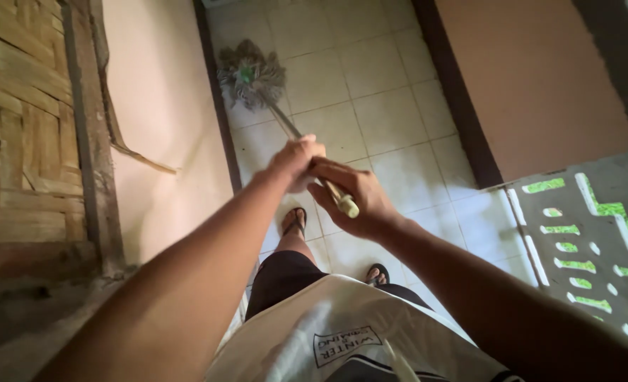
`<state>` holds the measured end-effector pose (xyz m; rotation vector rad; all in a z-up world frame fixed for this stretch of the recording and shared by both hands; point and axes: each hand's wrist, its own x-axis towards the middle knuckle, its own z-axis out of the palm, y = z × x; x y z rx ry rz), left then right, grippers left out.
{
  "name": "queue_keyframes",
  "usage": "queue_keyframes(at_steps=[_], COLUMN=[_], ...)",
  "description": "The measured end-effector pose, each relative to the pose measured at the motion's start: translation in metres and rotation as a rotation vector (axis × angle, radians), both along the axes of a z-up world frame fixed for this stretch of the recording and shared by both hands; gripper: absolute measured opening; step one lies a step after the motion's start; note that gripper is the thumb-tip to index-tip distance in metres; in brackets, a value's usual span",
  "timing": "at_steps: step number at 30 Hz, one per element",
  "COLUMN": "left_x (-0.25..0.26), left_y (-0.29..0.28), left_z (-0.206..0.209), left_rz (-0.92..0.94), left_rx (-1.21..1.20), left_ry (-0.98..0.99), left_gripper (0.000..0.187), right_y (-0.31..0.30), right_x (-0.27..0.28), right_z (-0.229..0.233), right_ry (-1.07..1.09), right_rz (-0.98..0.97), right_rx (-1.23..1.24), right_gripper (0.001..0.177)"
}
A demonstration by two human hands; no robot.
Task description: The user is mopping a tiled floor in an indoor hallway environment.
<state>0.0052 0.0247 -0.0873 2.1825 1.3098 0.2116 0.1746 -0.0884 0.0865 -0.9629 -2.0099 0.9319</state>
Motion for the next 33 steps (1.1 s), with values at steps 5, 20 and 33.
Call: queue_keyframes(at_steps=[5, 20, 33], left_x=[0.034, 0.075, 0.017], left_y=[-0.072, -0.135, -0.033], left_z=[0.063, 0.098, 0.089], left_rz=[0.035, 0.260, 0.075], left_rx=[0.020, 0.082, 0.255], left_ry=[-0.104, -0.225, -0.338], left_gripper=[0.016, 0.027, 0.017], right_y=[-0.047, -0.094, 0.028], right_x=[0.035, 0.056, 0.001], right_z=[0.005, 0.041, -0.014], right_ry=[-0.005, -0.021, -0.064], right_rz=[-0.076, -0.200, -0.107], right_rx=[0.052, 0.051, 0.138], right_gripper=[0.021, 0.015, 0.020])
